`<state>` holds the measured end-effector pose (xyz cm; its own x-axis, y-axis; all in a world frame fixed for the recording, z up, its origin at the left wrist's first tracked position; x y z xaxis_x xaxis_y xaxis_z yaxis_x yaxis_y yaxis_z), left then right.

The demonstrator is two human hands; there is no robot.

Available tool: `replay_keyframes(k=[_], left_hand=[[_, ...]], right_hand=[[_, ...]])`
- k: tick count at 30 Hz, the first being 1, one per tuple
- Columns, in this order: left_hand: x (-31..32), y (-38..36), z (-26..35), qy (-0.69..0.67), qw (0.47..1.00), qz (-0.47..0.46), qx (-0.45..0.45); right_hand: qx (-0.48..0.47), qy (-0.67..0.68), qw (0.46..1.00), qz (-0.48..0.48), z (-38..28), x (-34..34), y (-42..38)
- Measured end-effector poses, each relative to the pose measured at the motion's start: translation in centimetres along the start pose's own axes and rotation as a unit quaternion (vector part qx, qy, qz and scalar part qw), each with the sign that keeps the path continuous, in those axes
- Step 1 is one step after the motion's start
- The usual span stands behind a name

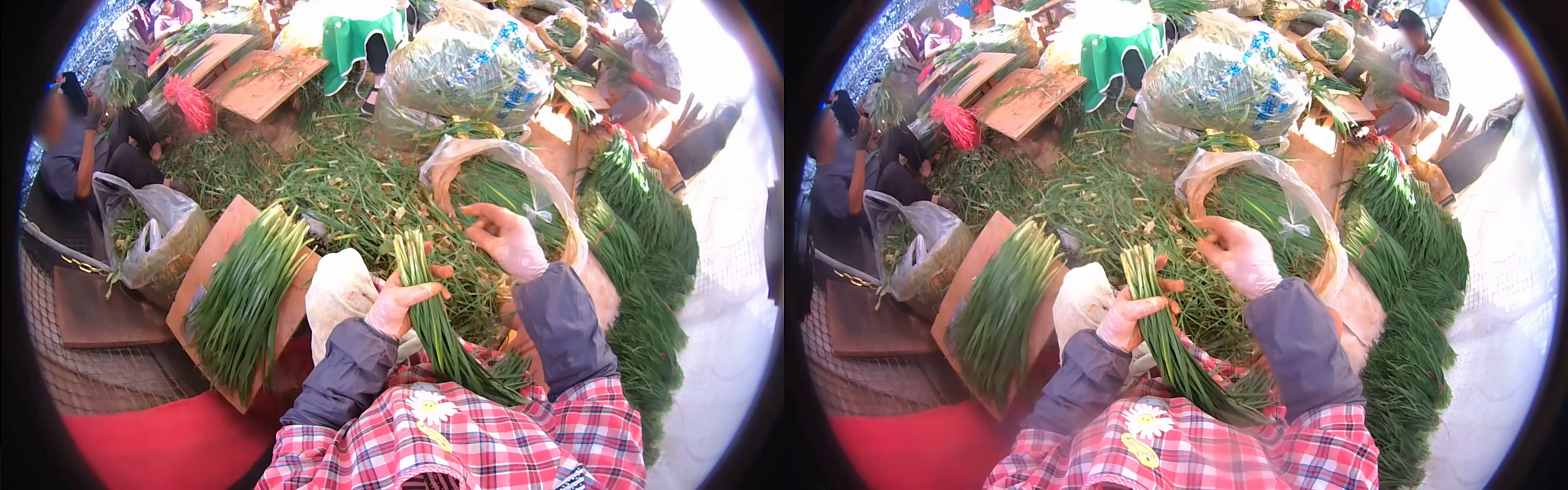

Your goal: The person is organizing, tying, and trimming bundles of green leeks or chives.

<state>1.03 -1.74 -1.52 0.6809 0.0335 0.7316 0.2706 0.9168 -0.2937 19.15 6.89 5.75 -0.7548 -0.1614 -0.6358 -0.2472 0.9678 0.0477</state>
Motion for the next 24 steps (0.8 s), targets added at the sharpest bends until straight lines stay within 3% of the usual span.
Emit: replay_keyframes(k=[2,4,5,13,17,22,24], left_hand=[[0.2,0.3,-0.4,-0.010,1.000,0.001,-0.012],[0.2,0.6,-0.5,0.009,0.999,0.006,-0.037],[0.7,0.5,-0.3,0.011,1.000,0.009,-0.024],[0.9,0.8,-0.4,0.083,0.995,0.061,-0.012],[0.8,0.9,-0.7,0.088,0.995,0.043,-0.003],[0.1,1.4,-1.6,0.103,0.994,0.029,0.006],[0.3,1.1,-1.3,0.047,0.999,0.023,0.001]], right_hand=[[-0.014,0.087,0.992,-0.093,-2.9,0.6,-0.4],[-0.028,-0.037,0.987,-0.157,-4.9,1.7,0.3],[-0.107,-0.150,0.972,-0.146,-4.9,2.3,0.8],[-0.153,-0.109,0.972,-0.145,-4.5,3.4,1.2],[0.006,-0.020,0.958,-0.286,-4.3,3.4,1.9],[0.054,0.030,0.944,-0.323,-3.1,3.9,2.0],[0.091,0.070,0.945,-0.308,-2.7,4.0,1.8]])
Point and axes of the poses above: each hand's wrist, its own y-axis towards the middle knuckle, its own x-axis out of the palm, z = x × y, the point moved 1 cm from there along y, towards the middle knuckle, and after that the axes turned 6 degrees about z, right-handed, at the moved point
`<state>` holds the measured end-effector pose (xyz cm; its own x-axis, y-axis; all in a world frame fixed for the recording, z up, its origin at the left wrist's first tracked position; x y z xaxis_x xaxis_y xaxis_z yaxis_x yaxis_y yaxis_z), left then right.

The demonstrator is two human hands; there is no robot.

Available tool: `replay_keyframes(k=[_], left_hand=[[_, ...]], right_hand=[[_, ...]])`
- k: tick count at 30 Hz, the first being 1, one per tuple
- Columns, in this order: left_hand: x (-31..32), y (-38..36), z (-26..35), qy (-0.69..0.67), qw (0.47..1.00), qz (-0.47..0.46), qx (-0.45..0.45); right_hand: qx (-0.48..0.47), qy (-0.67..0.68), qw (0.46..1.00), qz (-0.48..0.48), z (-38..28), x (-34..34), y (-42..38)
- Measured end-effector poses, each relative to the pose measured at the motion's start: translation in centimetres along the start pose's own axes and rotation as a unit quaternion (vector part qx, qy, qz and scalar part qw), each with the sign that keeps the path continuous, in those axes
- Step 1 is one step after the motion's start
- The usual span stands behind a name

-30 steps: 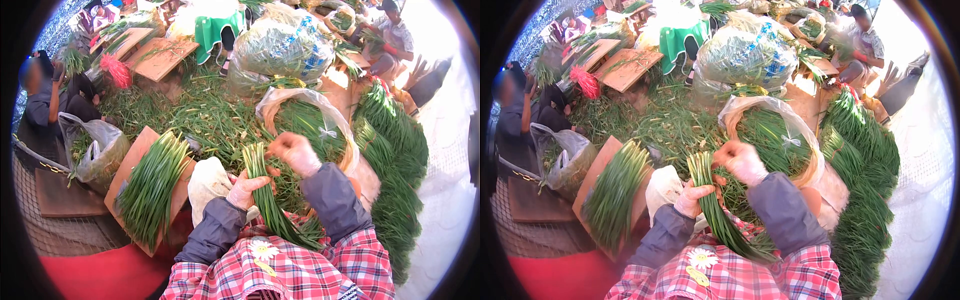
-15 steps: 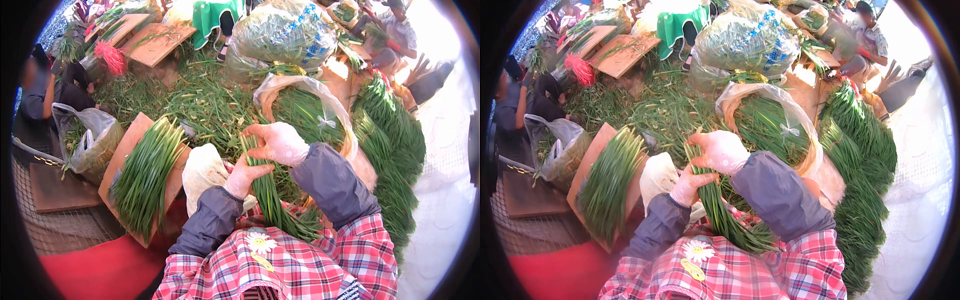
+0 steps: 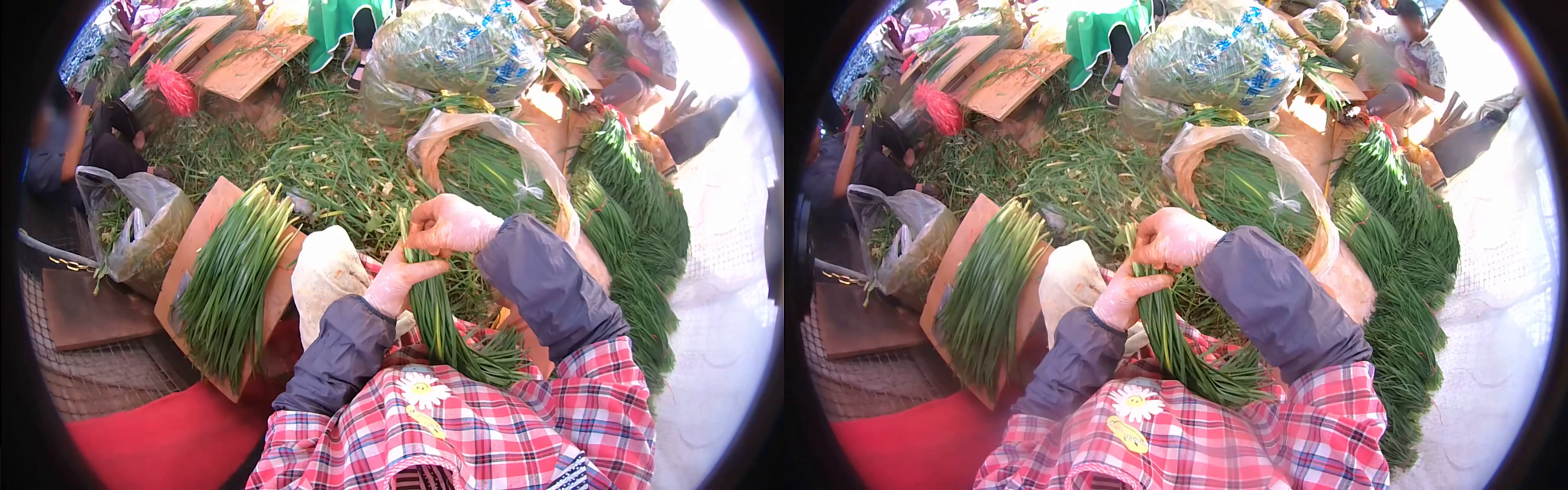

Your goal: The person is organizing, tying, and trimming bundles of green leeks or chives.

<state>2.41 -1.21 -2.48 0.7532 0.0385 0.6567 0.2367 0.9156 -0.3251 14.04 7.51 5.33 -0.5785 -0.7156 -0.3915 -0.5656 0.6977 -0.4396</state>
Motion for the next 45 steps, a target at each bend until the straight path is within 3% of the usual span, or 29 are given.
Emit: replay_keyframes(k=[2,5,9,11,16,20,23,28,30,32,35,39,43,44,45], left_hand=[[-0.2,-0.3,0.1,-0.056,0.998,0.004,-0.017],[-1.8,0.2,-0.7,-0.115,0.991,-0.006,-0.060],[-0.9,-0.4,0.0,-0.165,0.982,-0.057,-0.067],[-0.8,-0.6,0.1,-0.158,0.983,-0.064,-0.065],[-0.5,-0.4,-0.5,-0.094,0.991,-0.055,-0.079],[0.4,-1.0,0.4,-0.023,0.997,-0.037,-0.065],[0.7,-0.7,0.5,0.066,0.994,-0.053,-0.069],[1.6,-0.2,0.4,0.190,0.979,-0.068,-0.034],[2.0,-0.1,0.3,0.160,0.985,-0.059,-0.033],[2.4,0.0,0.2,0.022,0.996,-0.058,-0.059],[1.6,0.6,-0.4,-0.059,0.991,-0.099,-0.067],[2.0,0.6,-2.0,-0.088,0.988,-0.090,-0.085],[1.7,0.3,-1.7,-0.093,0.991,-0.038,-0.090],[1.8,0.0,-1.6,-0.097,0.991,-0.035,-0.089],[1.9,-0.3,-1.4,-0.101,0.991,-0.031,-0.087]], right_hand=[[0.020,0.040,0.998,0.033,0.4,-0.1,-0.3],[-0.109,-0.041,0.986,0.119,2.6,0.6,0.3],[-0.001,0.086,0.992,0.095,0.5,0.4,-1.7],[-0.025,0.084,0.991,0.102,0.4,0.3,-1.9],[-0.036,-0.015,0.996,0.078,-0.2,-0.1,-1.8],[0.022,0.055,0.997,0.043,0.4,-0.8,-1.2],[0.059,0.023,0.997,0.041,-0.2,-1.6,-1.8],[0.009,-0.101,0.994,0.051,1.3,-1.6,-1.4],[-0.034,-0.017,0.993,0.111,2.2,-1.5,-1.7],[-0.004,0.128,0.986,0.110,2.9,-1.4,-2.1],[0.039,0.356,0.927,0.112,5.1,-0.6,-2.0],[0.084,0.365,0.920,0.111,4.9,0.1,-2.8],[0.006,0.395,0.899,0.192,6.2,-0.1,-1.4],[-0.004,0.433,0.872,0.230,6.6,-0.7,-1.1],[-0.071,0.456,0.851,0.249,7.6,-1.7,-0.9]])
Point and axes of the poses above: each hand's wrist, its own y-axis towards the middle knuckle, its own x-axis out of the palm, z = x × y, the point moved 1 cm from there along y, towards the middle knuckle, and after that the axes turned 6 degrees about z, right-handed, at the moved point
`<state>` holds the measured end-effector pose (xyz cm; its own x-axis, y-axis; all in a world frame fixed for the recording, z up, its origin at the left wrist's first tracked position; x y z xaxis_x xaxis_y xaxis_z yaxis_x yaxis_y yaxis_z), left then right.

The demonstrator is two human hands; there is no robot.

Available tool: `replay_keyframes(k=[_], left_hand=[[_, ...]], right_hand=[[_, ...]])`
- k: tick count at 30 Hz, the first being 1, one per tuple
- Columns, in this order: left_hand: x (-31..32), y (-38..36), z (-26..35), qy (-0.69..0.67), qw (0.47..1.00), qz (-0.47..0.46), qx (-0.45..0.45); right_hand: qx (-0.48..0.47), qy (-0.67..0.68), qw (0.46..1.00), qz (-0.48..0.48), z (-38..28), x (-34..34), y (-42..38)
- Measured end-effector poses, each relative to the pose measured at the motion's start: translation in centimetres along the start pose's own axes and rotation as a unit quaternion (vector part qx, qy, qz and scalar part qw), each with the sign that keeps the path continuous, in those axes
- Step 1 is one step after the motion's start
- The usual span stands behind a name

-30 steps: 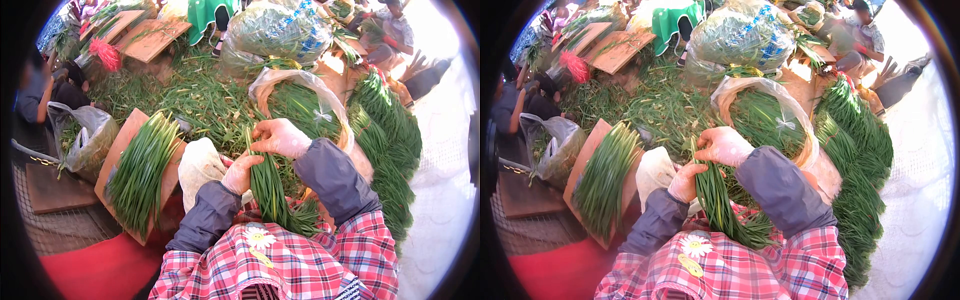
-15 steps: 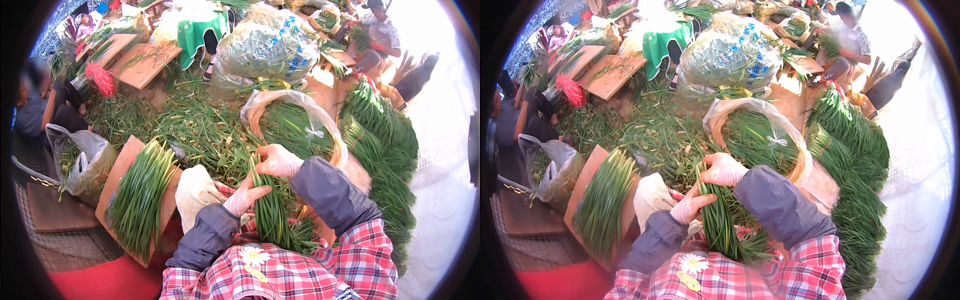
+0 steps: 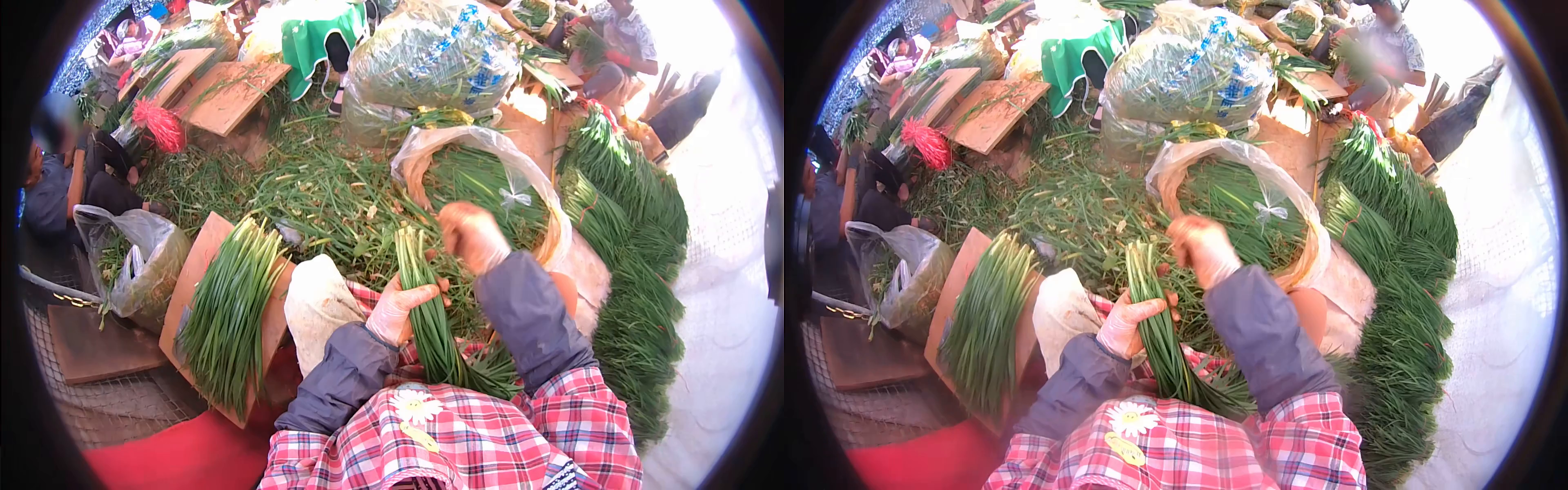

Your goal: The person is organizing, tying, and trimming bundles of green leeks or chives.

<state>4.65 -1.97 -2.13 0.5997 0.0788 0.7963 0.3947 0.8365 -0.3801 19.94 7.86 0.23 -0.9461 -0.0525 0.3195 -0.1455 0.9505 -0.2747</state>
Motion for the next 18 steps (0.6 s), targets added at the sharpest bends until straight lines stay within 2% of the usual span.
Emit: replay_keyframes(k=[2,3,5,7,8,9,11,14,17,18], left_hand=[[-0.4,-0.2,0.1,-0.021,1.000,-0.005,0.007],[-0.7,-0.3,0.2,-0.023,1.000,0.000,0.007],[-1.0,-0.5,0.3,-0.030,0.999,0.010,0.008],[-1.0,-0.4,0.4,-0.005,1.000,0.010,0.010],[-0.8,-0.4,0.4,0.011,1.000,0.008,0.017],[-0.6,-0.3,0.3,0.027,0.999,0.008,0.023],[-0.9,-0.5,-0.1,0.038,0.999,0.011,0.002],[-1.2,-0.7,0.3,0.077,0.997,-0.005,0.003],[-0.6,-0.6,0.3,0.133,0.991,-0.035,0.008],[-0.3,-0.7,0.4,0.155,0.987,-0.035,0.015]], right_hand=[[-0.078,0.085,0.988,0.098,-2.1,-1.5,1.0],[-0.100,-0.012,0.987,0.122,-3.2,-2.5,1.1],[-0.079,-0.225,0.971,0.002,-5.5,-1.0,-1.0],[-0.093,-0.422,0.891,-0.139,-5.6,1.8,-3.2],[-0.064,-0.467,0.862,-0.189,-5.0,2.6,-3.5],[-0.039,-0.542,0.817,-0.194,-5.6,4.1,-4.2],[-0.047,-0.595,0.777,-0.202,-4.5,4.7,-3.6],[-0.080,-0.575,0.774,-0.252,-3.0,4.3,-3.0],[0.073,-0.519,0.811,-0.259,-3.6,4.5,-3.2],[0.094,-0.477,0.836,-0.253,-3.2,4.3,-3.1]])
Point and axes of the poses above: each hand's wrist, its own y-axis towards the middle knuckle, its own x-axis out of the palm, z = x × y, the point moved 1 cm from there along y, towards the middle knuckle, and after that the axes turned 6 degrees about z, right-handed, at the moved point
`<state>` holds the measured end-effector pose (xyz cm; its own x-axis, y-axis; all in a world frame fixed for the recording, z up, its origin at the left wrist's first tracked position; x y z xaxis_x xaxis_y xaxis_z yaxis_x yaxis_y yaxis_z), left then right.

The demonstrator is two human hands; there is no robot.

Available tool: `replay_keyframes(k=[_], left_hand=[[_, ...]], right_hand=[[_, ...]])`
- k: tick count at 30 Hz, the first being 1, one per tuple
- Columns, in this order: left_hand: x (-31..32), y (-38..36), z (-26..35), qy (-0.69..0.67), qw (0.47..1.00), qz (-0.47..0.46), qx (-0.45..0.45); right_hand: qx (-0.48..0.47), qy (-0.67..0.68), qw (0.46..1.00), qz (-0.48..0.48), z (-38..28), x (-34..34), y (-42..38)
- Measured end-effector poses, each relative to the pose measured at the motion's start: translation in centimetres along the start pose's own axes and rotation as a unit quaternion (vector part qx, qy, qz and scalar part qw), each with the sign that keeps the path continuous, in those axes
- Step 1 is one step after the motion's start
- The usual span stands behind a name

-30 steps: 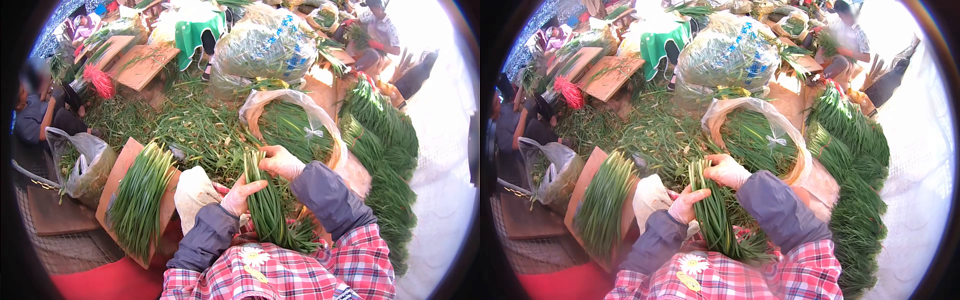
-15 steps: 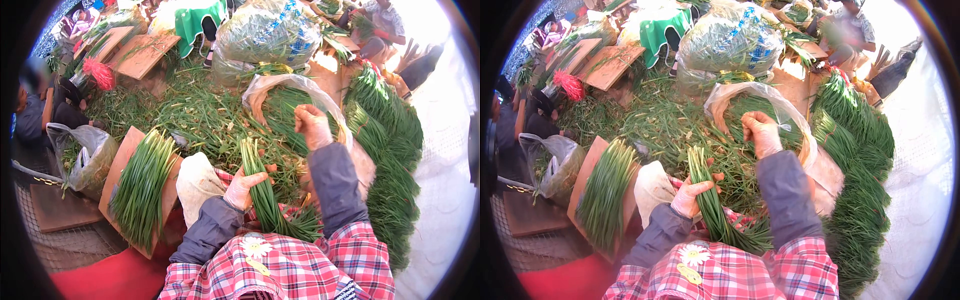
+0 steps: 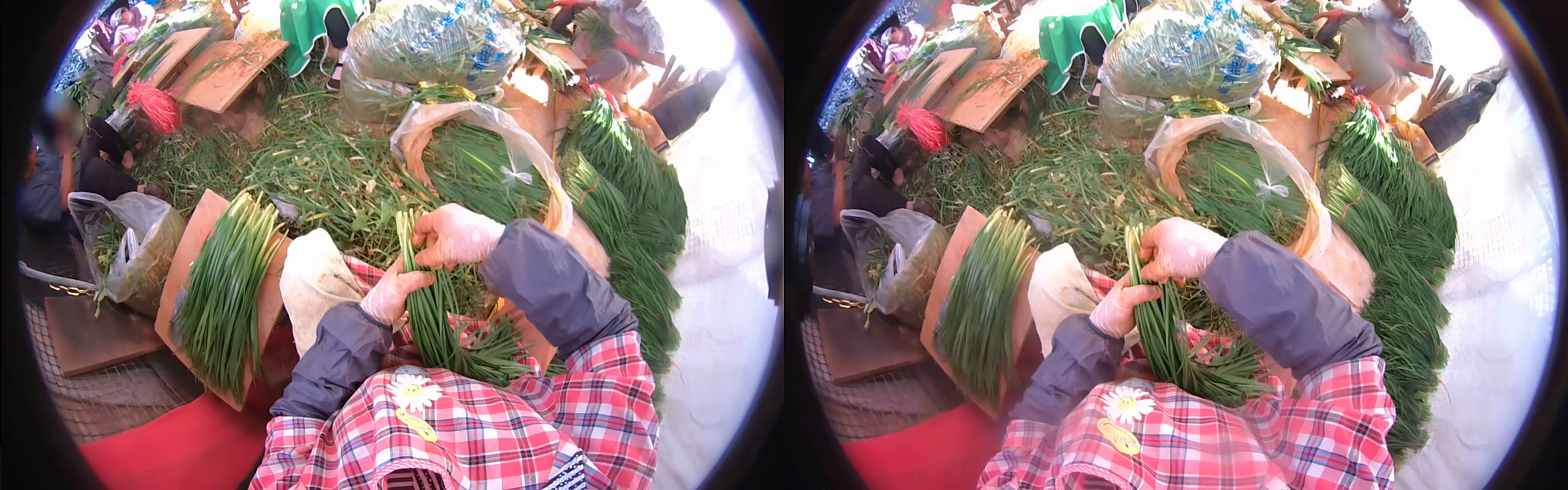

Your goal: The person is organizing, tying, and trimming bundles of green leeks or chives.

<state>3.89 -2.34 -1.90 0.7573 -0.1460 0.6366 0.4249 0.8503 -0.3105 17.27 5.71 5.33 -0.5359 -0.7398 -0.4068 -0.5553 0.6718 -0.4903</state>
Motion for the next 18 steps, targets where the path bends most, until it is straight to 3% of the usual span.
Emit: replay_keyframes(k=[3,6,8,10,12,14,15,18], left_hand=[[0.6,-0.4,0.5,0.008,1.000,-0.015,0.001],[-0.3,0.0,-0.4,-0.036,0.999,-0.024,-0.009],[-1.6,0.4,-1.4,-0.066,0.997,0.004,-0.034],[-1.6,0.1,-1.0,-0.107,0.994,-0.005,-0.037],[-2.6,0.4,-1.4,-0.140,0.989,-0.018,-0.039],[-2.8,-0.2,-0.9,-0.174,0.985,0.000,-0.005],[-3.0,-0.6,-0.7,-0.191,0.981,0.010,0.011],[-3.6,-1.6,0.4,-0.219,0.971,0.040,0.092]], right_hand=[[0.046,0.078,0.995,-0.035,0.8,0.0,0.0],[0.046,0.204,0.978,0.025,1.7,1.9,-0.4],[0.051,0.335,0.939,0.065,2.8,2.5,-0.3],[0.015,0.491,0.867,0.089,3.4,2.4,-0.3],[-0.026,0.658,0.738,0.148,3.7,0.8,-0.2],[-0.140,0.738,0.653,0.097,5.4,-3.0,-0.8],[-0.177,0.696,0.676,0.168,4.4,-4.6,-2.3],[-0.239,0.628,0.702,0.235,5.2,-8.1,-4.6]])
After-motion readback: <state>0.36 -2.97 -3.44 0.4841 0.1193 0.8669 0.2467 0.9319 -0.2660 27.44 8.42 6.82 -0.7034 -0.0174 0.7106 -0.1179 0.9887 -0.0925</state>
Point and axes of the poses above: each hand's wrist, its own y-axis towards the middle knuckle, its own x-axis out of the palm, z = x × y, the point moved 1 cm from there along y, towards the middle knuckle, and after that the axes turned 6 degrees about z, right-handed, at the moved point
